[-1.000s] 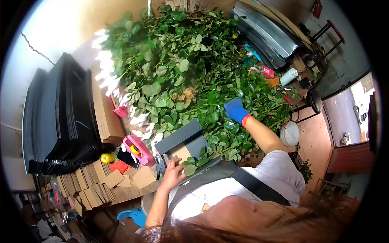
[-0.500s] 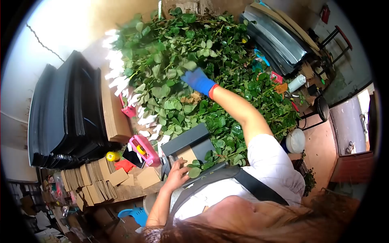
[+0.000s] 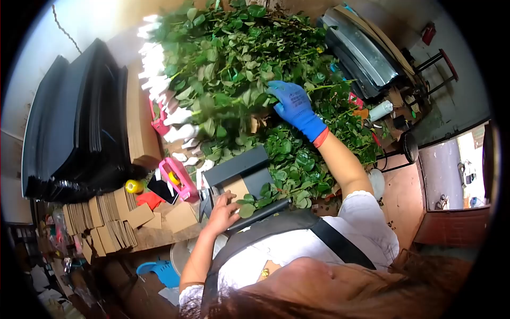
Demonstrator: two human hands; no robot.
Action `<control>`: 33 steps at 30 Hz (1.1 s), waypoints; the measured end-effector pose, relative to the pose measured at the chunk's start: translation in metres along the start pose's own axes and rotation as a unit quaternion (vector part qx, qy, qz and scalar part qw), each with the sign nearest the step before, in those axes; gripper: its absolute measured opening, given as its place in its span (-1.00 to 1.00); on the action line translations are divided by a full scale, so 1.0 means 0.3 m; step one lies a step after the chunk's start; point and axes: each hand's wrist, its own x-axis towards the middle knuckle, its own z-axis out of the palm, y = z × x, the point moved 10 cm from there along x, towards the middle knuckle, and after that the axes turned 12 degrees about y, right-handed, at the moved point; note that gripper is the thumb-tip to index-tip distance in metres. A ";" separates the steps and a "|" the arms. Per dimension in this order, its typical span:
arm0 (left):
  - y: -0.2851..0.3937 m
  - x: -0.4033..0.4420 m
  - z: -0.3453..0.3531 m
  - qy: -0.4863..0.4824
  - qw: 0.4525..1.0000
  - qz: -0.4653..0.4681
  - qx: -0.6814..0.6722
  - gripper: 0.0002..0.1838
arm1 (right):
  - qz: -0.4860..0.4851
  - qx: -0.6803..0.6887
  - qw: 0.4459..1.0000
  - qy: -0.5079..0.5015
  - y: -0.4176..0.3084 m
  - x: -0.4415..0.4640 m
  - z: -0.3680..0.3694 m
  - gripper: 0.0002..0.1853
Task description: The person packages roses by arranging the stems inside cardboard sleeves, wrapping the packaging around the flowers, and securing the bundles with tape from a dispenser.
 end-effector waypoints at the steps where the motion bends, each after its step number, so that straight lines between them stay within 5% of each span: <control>1: -0.005 -0.002 0.006 -0.011 1.000 -0.009 -0.005 -0.64 | 0.000 -0.026 0.997 -0.070 0.025 -0.026 0.059 -0.55; 4: -0.008 -0.004 0.006 0.006 1.000 0.008 0.005 -0.66 | 0.013 -0.114 0.963 -0.245 0.044 -0.112 0.140 -0.50; 7: -0.012 0.003 0.008 0.000 1.000 -0.011 -0.011 -0.68 | 0.008 -0.068 0.998 0.005 -0.033 -0.046 -0.072 -0.44; 8: -0.010 -0.001 0.007 -0.003 1.000 -0.007 -0.003 -0.66 | -0.030 -0.105 0.994 -0.012 -0.066 -0.056 -0.063 -0.42; 11: -0.001 -0.004 -0.001 0.016 1.000 0.018 -0.004 -0.68 | 0.068 -0.118 0.945 -0.296 0.120 -0.331 0.229 -0.41; 12: -0.002 -0.005 -0.001 0.016 0.999 0.030 0.006 -0.68 | 0.085 -0.126 0.949 -0.277 0.145 -0.332 0.216 -0.39; 16: -0.013 -0.003 0.010 0.019 1.000 0.015 0.006 -0.69 | 0.023 -0.041 0.997 0.067 -0.012 -0.083 -0.183 -0.22; 20: -0.001 -0.010 -0.002 0.030 0.999 0.030 0.005 -0.68 | -0.043 0.040 0.998 0.010 -0.102 -0.131 -0.263 -0.32; 23: -0.040 -0.011 0.004 0.029 0.998 -0.047 -0.004 -0.47 | 0.016 0.172 0.984 -0.040 -0.082 -0.233 -0.330 -0.41; 25: -0.113 -0.027 0.017 0.070 0.994 -0.079 -0.005 -0.13 | 0.041 0.217 0.968 -0.119 -0.058 -0.364 -0.302 -0.48; 28: -0.085 -0.030 -0.011 0.106 0.988 -0.089 -0.071 0.18 | 0.055 0.050 0.958 -0.278 -0.009 -0.631 -0.198 -0.48; 31: -0.074 -0.024 0.017 0.038 0.987 -0.095 -0.127 -0.19 | 0.017 0.036 0.931 -0.364 -0.047 -0.768 -0.146 -0.47; 33: -0.068 -0.023 0.019 0.034 0.986 -0.096 -0.135 -0.31 | 0.049 -0.032 0.844 -0.533 0.001 -0.877 -0.053 -0.58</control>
